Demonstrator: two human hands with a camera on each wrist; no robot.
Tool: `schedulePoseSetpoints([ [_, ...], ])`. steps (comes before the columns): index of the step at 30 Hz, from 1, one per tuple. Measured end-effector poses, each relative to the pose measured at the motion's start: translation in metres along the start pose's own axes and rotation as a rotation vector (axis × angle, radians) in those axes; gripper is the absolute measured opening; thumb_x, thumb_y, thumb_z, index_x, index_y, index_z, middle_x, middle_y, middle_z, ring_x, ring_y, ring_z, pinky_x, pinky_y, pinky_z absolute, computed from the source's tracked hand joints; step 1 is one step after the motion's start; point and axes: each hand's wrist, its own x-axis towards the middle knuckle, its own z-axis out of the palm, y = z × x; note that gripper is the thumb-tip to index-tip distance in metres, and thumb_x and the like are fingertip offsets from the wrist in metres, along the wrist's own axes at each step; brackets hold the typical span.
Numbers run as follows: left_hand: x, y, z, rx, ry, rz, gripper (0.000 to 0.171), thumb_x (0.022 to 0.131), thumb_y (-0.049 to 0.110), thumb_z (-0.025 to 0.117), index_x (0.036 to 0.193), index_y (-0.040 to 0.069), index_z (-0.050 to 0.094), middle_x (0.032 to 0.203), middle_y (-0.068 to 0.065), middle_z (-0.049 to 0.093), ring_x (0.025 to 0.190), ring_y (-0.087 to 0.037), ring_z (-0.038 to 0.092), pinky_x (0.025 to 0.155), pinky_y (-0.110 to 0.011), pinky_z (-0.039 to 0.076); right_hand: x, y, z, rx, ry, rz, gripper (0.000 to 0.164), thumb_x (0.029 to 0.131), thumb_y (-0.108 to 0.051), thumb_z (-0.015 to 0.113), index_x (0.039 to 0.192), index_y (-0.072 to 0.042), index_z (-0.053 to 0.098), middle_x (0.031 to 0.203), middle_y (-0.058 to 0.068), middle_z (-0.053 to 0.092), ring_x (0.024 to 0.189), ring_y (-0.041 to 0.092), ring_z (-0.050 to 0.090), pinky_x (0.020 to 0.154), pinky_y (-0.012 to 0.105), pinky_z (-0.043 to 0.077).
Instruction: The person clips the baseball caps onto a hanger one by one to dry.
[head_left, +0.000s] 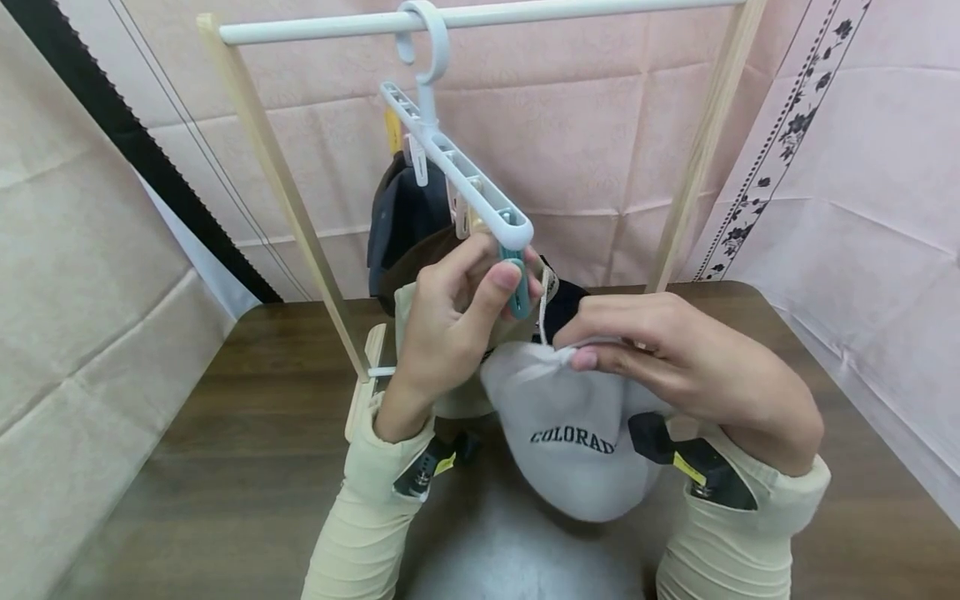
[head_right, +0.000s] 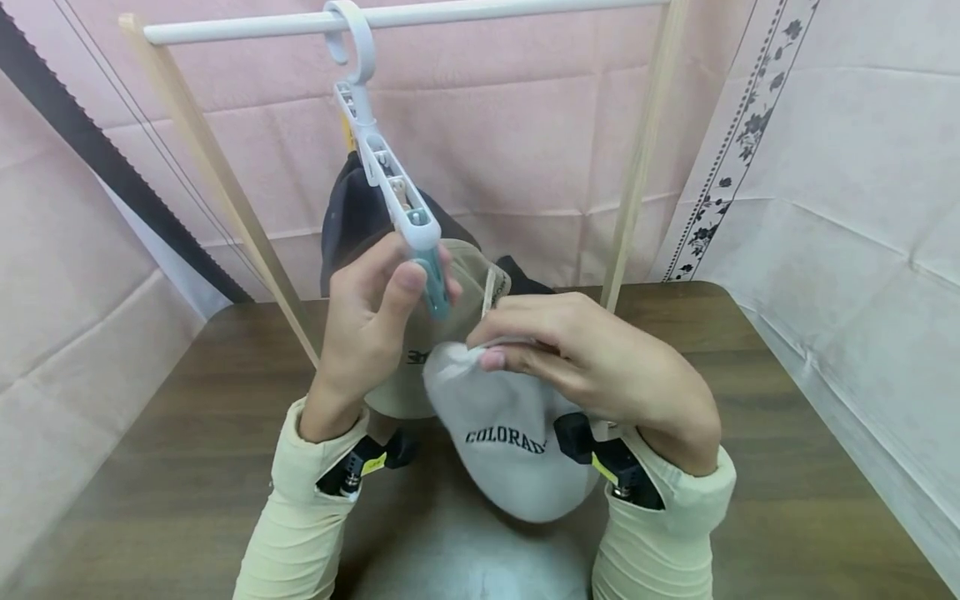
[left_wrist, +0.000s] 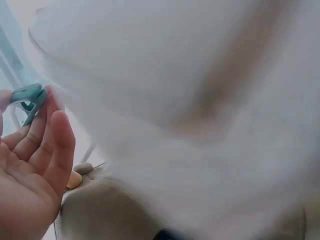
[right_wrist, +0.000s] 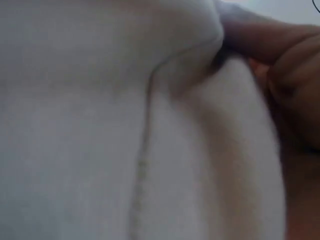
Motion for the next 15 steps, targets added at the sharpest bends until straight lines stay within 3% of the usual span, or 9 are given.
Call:
schedulePoseSetpoints([
  [3,0.000,0.000,-0.001,-0.033,-0.024,-0.015,0.068,0.106,0.057,0.053,0.115,-0.010,0.063,0.095,-0.014,0.073,0.080,-0.020,0.067,0.065,-0.038,0.056,0.005,0.002,0.003,0.046,-0.035,-0.006,0.014,0.108,-0.016,0.060,0.115,-0.018,0.072,0.101,-0.013,0.064,0.089,0.005,0.060,0.078,0.021,0.049],
  [7,0.000,0.002,-0.003,-0.051,-0.036,-0.032,0.065,0.107,0.055,0.055,0.116,-0.009,0.064,0.097,-0.014,0.074,0.089,-0.022,0.071,0.078,-0.036,0.060,0.014,0.008,0.010,0.047,-0.001,0.049,0.012,0.106,-0.019,0.063,0.110,-0.016,0.073,0.100,-0.013,0.068,0.090,0.007,0.062,0.082,0.021,0.049],
  [11,0.000,0.004,-0.005,-0.055,-0.021,-0.042,0.065,0.107,0.054,0.056,0.115,-0.009,0.065,0.097,-0.016,0.075,0.092,-0.024,0.074,0.089,-0.040,0.061,0.019,0.012,0.015,0.032,0.080,0.112,0.022,0.102,-0.034,0.064,0.103,-0.013,0.074,0.090,-0.013,0.066,0.079,0.007,0.059,0.072,0.021,0.047],
  [15,0.000,0.004,-0.006,-0.062,-0.003,-0.049,0.063,0.107,0.051,0.057,0.116,-0.010,0.066,0.099,-0.017,0.075,0.093,-0.024,0.074,0.092,-0.043,0.061,0.020,0.012,0.016,0.031,0.154,0.138,0.030,0.098,-0.041,0.067,0.099,-0.012,0.076,0.085,-0.013,0.064,0.072,0.008,0.057,0.065,0.021,0.045],
])
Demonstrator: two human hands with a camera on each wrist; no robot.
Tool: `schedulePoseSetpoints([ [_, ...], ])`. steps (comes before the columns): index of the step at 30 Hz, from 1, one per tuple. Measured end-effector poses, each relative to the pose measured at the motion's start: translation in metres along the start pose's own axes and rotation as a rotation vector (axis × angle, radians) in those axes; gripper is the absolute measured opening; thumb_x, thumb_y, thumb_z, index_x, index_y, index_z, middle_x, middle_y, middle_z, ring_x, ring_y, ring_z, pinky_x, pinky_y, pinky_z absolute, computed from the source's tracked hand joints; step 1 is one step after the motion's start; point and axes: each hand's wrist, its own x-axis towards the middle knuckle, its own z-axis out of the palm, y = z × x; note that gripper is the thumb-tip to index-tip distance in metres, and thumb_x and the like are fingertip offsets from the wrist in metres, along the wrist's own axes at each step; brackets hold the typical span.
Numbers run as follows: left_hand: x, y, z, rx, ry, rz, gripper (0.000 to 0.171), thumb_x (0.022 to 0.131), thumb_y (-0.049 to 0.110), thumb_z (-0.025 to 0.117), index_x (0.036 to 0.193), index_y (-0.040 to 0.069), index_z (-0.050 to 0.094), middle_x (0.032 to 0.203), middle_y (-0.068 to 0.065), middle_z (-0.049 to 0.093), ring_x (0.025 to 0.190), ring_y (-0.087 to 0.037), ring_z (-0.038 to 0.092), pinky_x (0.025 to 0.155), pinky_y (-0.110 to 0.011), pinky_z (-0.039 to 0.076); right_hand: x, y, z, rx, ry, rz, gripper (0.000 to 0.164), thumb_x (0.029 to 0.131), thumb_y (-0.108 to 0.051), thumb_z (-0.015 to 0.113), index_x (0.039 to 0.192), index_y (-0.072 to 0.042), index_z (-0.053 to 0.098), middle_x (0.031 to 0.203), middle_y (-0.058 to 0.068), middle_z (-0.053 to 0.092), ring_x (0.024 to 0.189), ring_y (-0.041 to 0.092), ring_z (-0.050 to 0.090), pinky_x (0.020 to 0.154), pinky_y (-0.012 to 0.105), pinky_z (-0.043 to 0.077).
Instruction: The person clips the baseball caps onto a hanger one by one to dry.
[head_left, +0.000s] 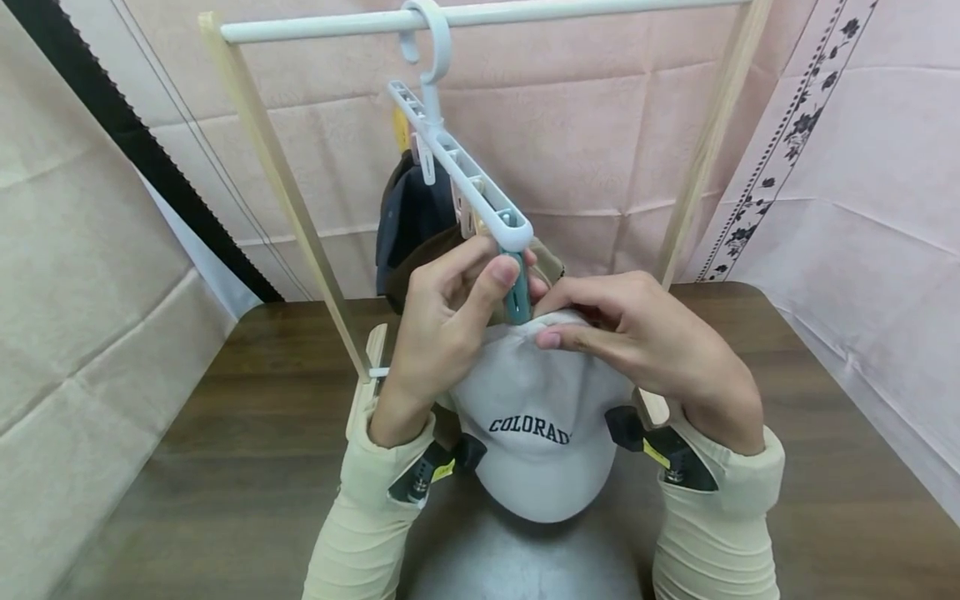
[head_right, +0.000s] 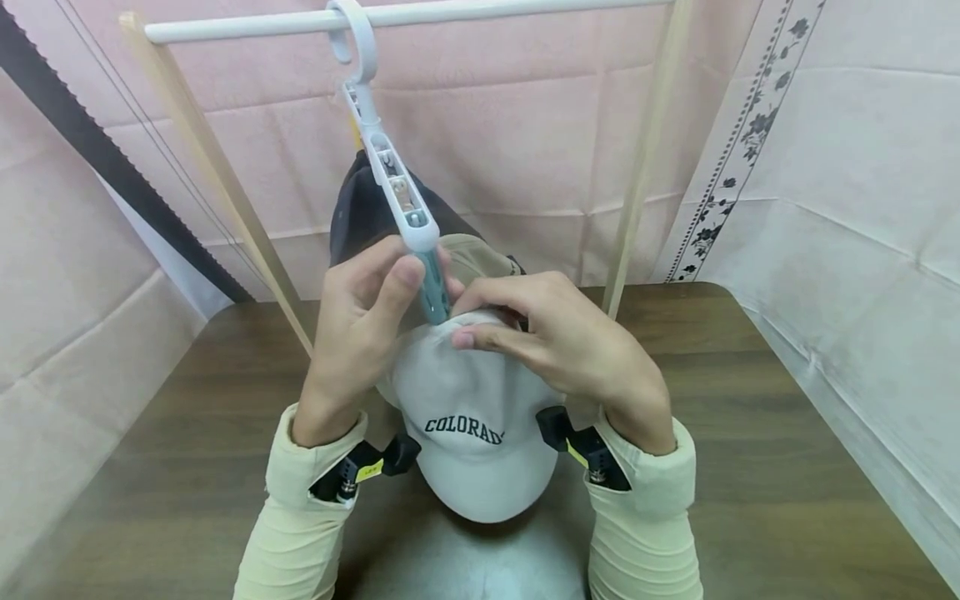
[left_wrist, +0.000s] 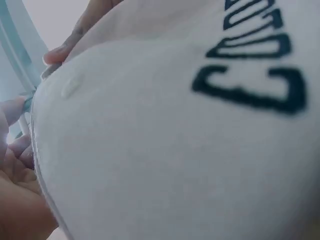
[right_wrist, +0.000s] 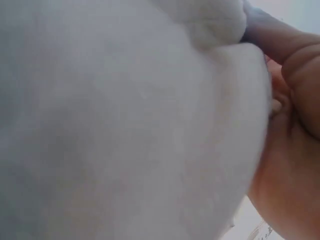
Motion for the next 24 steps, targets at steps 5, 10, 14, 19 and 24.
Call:
schedulePoseSetpoints([
  [5,0.001,0.002,0.002,-0.036,0.043,-0.006,0.041,0.111,0.029,0.056,0.114,-0.010,0.068,0.098,-0.018,0.074,0.092,-0.026,0.074,0.094,-0.045,0.061,-0.001,-0.001,-0.003,-0.008,0.046,-0.007,0.031,0.097,-0.040,0.068,0.101,-0.011,0.078,0.088,-0.011,0.068,0.074,0.008,0.058,0.067,0.019,0.048],
  [10,-0.002,0.004,0.003,-0.063,0.088,-0.013,0.029,0.110,0.014,0.054,0.111,-0.011,0.070,0.095,-0.018,0.075,0.089,-0.028,0.075,0.090,-0.042,0.062,-0.001,0.001,-0.004,-0.026,0.089,-0.051,0.031,0.098,-0.037,0.069,0.101,-0.008,0.078,0.088,-0.008,0.069,0.074,0.008,0.058,0.066,0.019,0.047],
  [14,-0.002,0.005,0.005,-0.028,0.131,0.019,0.025,0.109,0.009,0.056,0.109,-0.011,0.071,0.095,-0.017,0.077,0.089,-0.028,0.075,0.084,-0.037,0.061,0.001,0.002,-0.001,-0.043,0.144,-0.065,0.023,0.096,-0.029,0.074,0.101,-0.007,0.079,0.089,-0.007,0.072,0.076,0.008,0.060,0.069,0.019,0.048],
  [19,-0.003,0.010,0.005,0.009,0.172,0.031,0.020,0.106,0.002,0.058,0.111,-0.011,0.072,0.099,-0.016,0.079,0.095,-0.028,0.078,0.086,-0.039,0.062,0.005,0.005,0.003,0.007,0.196,-0.079,0.026,0.095,-0.027,0.074,0.102,-0.002,0.079,0.096,0.000,0.078,0.088,0.010,0.068,0.081,0.021,0.055],
  [24,-0.003,0.013,0.006,0.044,0.185,0.041,0.018,0.105,-0.001,0.059,0.111,-0.012,0.072,0.104,-0.017,0.079,0.100,-0.027,0.078,0.088,-0.042,0.062,0.009,0.007,0.007,0.044,0.232,-0.119,0.036,0.098,-0.033,0.071,0.101,0.003,0.078,0.098,0.007,0.078,0.098,0.012,0.071,0.090,0.026,0.057],
])
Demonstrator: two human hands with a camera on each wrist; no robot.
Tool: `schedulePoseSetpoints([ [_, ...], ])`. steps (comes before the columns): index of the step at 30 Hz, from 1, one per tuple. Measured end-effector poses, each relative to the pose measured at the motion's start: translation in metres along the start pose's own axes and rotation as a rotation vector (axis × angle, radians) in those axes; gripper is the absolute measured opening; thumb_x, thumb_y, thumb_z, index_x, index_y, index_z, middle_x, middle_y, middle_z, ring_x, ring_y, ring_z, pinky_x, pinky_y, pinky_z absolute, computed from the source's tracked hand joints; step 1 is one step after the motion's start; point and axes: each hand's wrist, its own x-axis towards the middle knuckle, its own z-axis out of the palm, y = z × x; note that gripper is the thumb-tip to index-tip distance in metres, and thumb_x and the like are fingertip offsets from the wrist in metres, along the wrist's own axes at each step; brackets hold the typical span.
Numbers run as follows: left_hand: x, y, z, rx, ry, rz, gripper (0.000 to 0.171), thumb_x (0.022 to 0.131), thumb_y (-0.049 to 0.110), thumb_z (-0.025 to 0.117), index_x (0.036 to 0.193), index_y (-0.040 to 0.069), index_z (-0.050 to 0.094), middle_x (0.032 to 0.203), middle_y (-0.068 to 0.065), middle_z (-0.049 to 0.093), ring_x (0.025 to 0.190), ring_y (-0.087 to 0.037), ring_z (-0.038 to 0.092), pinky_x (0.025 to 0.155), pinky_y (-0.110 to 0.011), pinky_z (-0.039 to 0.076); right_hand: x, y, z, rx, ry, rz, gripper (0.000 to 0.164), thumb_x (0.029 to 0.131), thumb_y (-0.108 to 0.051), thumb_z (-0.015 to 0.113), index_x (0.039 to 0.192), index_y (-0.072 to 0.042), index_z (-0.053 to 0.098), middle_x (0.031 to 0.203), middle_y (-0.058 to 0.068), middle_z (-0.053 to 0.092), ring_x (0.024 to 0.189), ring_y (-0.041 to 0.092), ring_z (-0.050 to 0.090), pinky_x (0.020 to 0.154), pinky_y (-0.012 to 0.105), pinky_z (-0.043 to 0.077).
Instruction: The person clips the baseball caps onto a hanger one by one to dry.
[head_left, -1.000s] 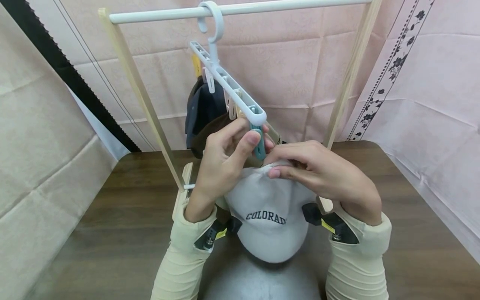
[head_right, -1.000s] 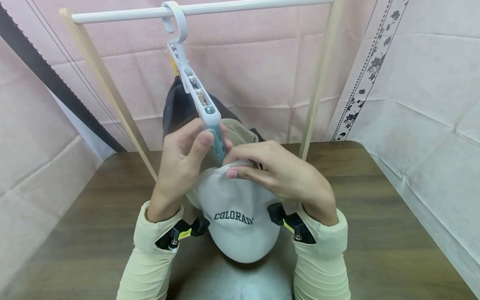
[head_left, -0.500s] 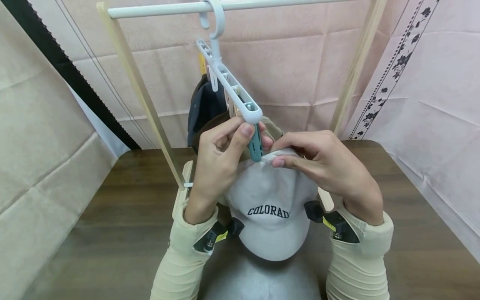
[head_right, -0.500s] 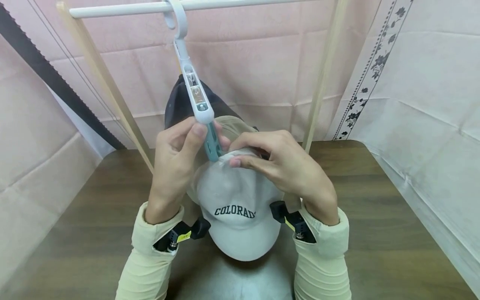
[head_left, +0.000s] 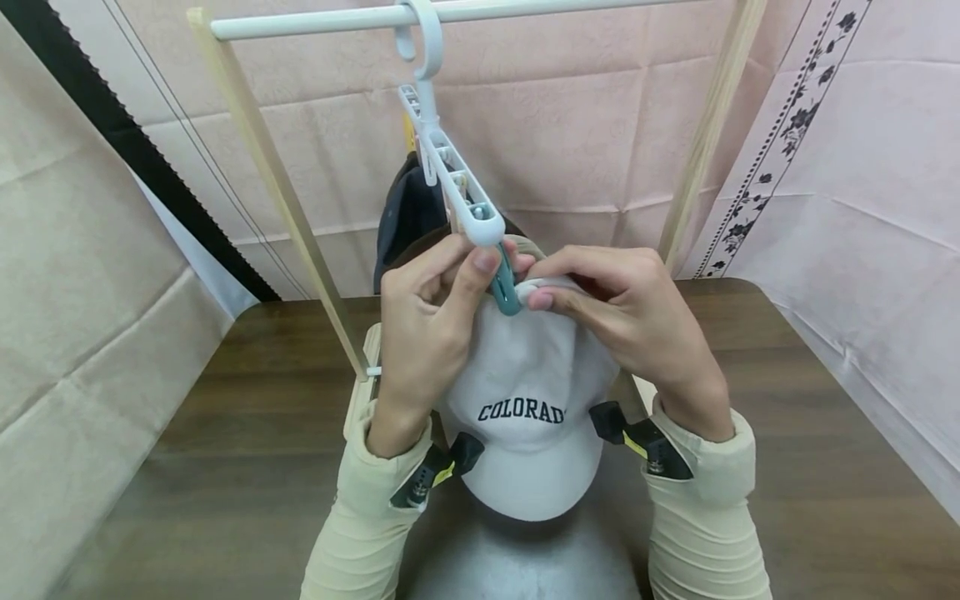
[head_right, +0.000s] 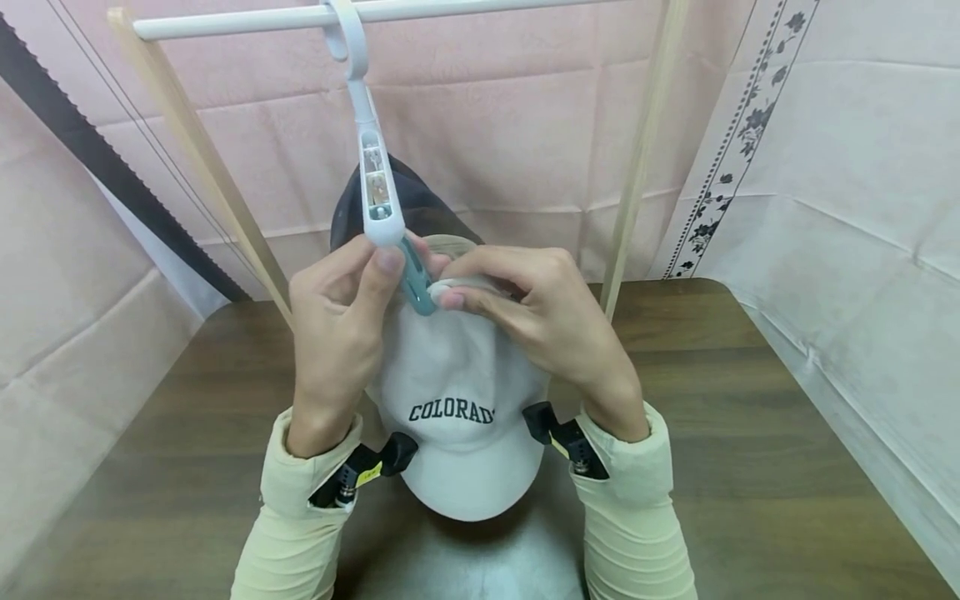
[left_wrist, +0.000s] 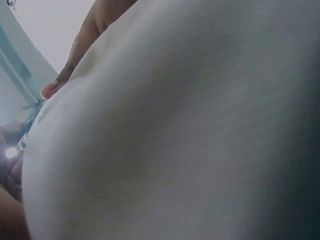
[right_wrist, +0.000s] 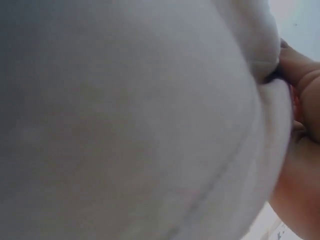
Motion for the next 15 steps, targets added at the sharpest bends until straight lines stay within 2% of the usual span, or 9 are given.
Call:
schedulePoseSetpoints([
  [2,0.000,0.000,0.000,0.024,0.004,0.007,0.018,0.105,-0.002,0.060,0.111,-0.012,0.073,0.105,-0.017,0.079,0.100,-0.025,0.078,0.087,-0.041,0.062,0.001,0.001,0.003,0.027,0.018,-0.007,0.035,0.097,-0.030,0.072,0.101,0.004,0.077,0.098,0.010,0.078,0.101,0.014,0.072,0.094,0.029,0.057],
  [5,0.000,0.001,-0.001,0.068,0.009,0.013,0.017,0.104,0.000,0.062,0.113,-0.010,0.073,0.102,-0.016,0.079,0.096,-0.020,0.077,0.080,-0.037,0.063,0.002,0.002,0.006,0.075,0.041,-0.004,0.034,0.096,-0.028,0.073,0.100,0.006,0.076,0.095,0.011,0.075,0.097,0.016,0.070,0.092,0.029,0.057],
  [9,0.000,0.002,-0.004,0.080,-0.025,0.014,0.019,0.104,0.001,0.063,0.117,-0.009,0.071,0.105,-0.015,0.079,0.101,-0.019,0.078,0.086,-0.036,0.063,0.002,0.005,0.008,0.136,0.051,0.025,0.040,0.097,-0.031,0.071,0.102,0.008,0.074,0.095,0.009,0.074,0.092,0.015,0.068,0.086,0.026,0.057],
  [11,0.001,0.004,-0.007,0.071,-0.057,-0.005,0.021,0.103,0.002,0.064,0.120,-0.009,0.070,0.111,-0.015,0.079,0.108,-0.020,0.077,0.094,-0.038,0.061,0.002,0.008,0.009,0.158,0.041,0.053,0.040,0.098,-0.032,0.070,0.103,0.008,0.074,0.096,0.009,0.073,0.092,0.016,0.068,0.085,0.026,0.057],
  [15,-0.002,0.012,-0.011,0.179,-0.063,-0.095,0.023,0.103,0.011,0.069,0.122,-0.002,0.072,0.111,-0.007,0.079,0.101,-0.011,0.076,0.092,-0.033,0.061,0.002,0.010,0.010,0.134,-0.004,0.124,0.021,0.098,-0.018,0.074,0.105,0.001,0.075,0.094,0.005,0.071,0.084,0.016,0.064,0.075,0.024,0.054],
])
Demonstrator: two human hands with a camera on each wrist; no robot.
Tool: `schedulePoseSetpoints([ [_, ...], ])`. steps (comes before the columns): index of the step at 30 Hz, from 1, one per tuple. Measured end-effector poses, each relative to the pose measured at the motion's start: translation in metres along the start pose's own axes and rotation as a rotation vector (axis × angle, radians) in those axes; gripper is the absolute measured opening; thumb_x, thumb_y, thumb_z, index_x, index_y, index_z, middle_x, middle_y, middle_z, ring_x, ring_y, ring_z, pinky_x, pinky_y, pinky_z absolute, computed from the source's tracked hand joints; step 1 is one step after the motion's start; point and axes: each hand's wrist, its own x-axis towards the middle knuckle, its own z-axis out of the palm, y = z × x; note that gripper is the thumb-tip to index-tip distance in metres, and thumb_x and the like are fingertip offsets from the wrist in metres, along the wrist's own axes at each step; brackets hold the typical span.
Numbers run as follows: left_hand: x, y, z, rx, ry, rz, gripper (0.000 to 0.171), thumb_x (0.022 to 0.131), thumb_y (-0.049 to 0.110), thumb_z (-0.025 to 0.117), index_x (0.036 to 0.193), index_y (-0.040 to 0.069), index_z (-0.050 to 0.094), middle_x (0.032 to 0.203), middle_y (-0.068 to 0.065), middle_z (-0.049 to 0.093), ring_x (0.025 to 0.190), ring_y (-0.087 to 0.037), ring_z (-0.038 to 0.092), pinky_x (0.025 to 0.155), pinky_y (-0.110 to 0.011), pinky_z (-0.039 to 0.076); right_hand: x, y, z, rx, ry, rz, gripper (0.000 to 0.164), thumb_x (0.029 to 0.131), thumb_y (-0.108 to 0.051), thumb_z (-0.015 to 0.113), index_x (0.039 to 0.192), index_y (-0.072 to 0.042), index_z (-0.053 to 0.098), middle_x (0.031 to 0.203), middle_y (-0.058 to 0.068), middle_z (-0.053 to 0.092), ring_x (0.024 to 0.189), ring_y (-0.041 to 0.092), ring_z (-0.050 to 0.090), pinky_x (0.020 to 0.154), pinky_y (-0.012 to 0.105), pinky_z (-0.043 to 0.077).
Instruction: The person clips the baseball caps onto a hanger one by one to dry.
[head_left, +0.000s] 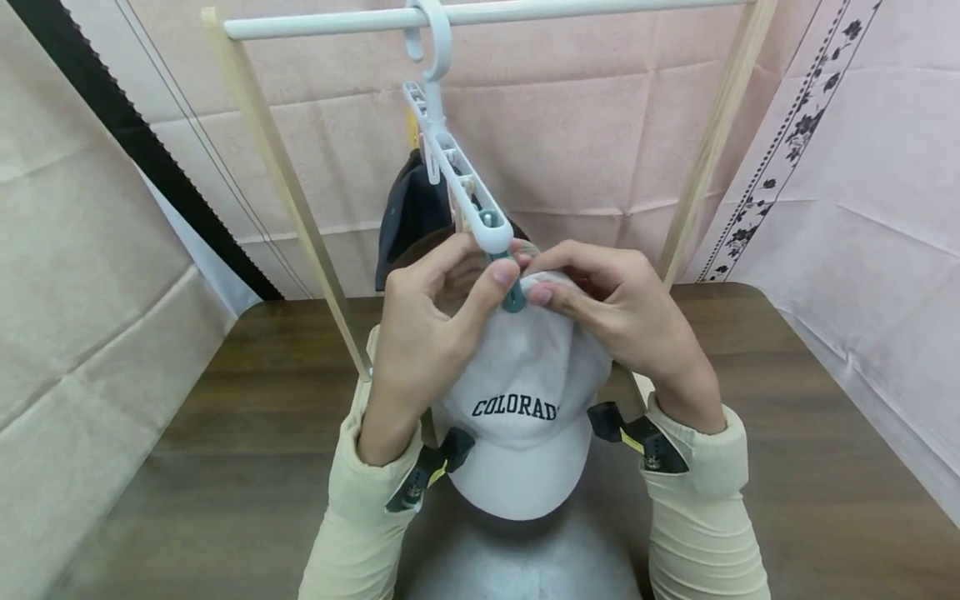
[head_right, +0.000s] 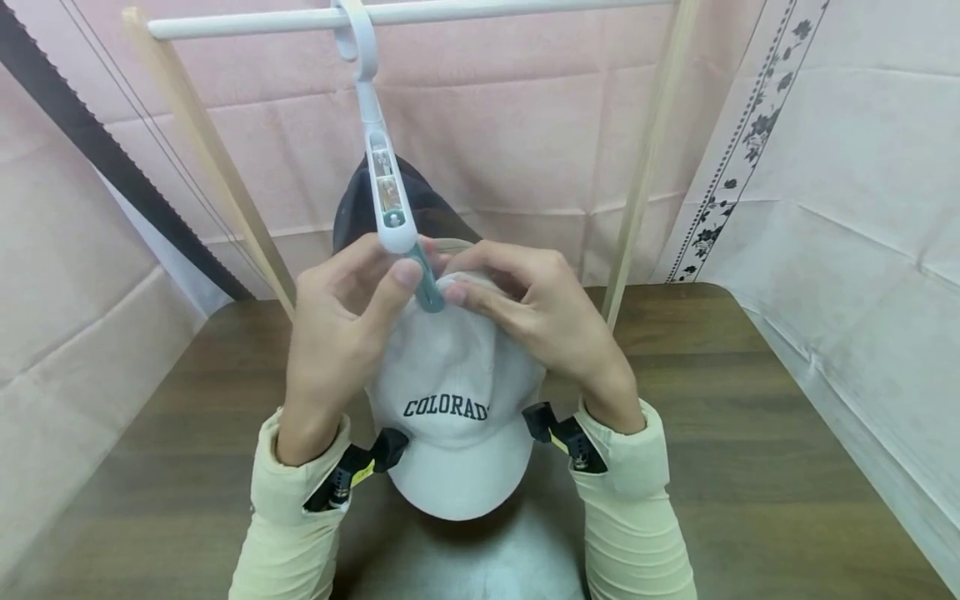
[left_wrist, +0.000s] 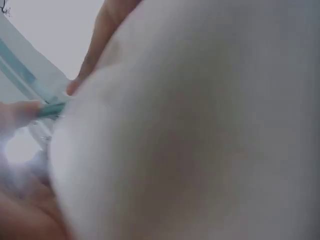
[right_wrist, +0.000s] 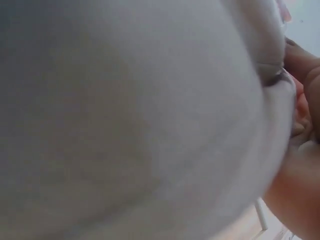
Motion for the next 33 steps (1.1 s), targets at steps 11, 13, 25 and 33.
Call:
schedulePoseSetpoints([
  [11,-0.013,0.024,-0.001,0.491,0.169,-0.094,0.027,0.102,0.034,0.070,0.100,0.006,0.074,0.081,0.000,0.074,0.071,-0.007,0.067,0.060,-0.029,0.052,0.003,-0.003,0.006,-0.161,-0.042,0.055,0.035,0.104,-0.038,0.064,0.108,-0.006,0.076,0.100,-0.001,0.072,0.089,0.015,0.064,0.081,0.025,0.053],
  [13,-0.014,0.025,-0.002,0.536,0.177,-0.061,0.029,0.104,0.032,0.067,0.101,0.004,0.073,0.080,-0.003,0.073,0.069,-0.011,0.068,0.057,-0.030,0.051,0.004,0.003,0.005,-0.200,0.007,0.110,0.053,0.104,-0.054,0.054,0.109,-0.006,0.076,0.105,0.002,0.072,0.096,0.015,0.064,0.089,0.028,0.052],
  [25,-0.015,0.027,-0.022,0.479,0.230,0.074,0.035,0.108,0.028,0.054,0.091,0.002,0.070,0.074,-0.003,0.070,0.064,-0.011,0.064,0.057,-0.024,0.048,0.009,0.077,0.005,-0.257,0.164,0.484,0.084,0.105,-0.070,0.035,0.154,-0.003,0.045,0.156,0.021,0.044,0.146,0.037,0.042,0.119,0.055,0.034],
  [33,-0.010,0.018,-0.043,0.290,0.178,-0.003,0.036,0.109,0.025,0.052,0.093,-0.002,0.069,0.071,-0.005,0.067,0.062,-0.010,0.062,0.056,-0.022,0.048,0.000,0.097,-0.017,-0.123,0.315,0.627,0.061,0.114,-0.043,0.039,0.161,-0.004,0.034,0.167,0.019,0.033,0.156,0.035,0.030,0.127,0.052,0.024],
])
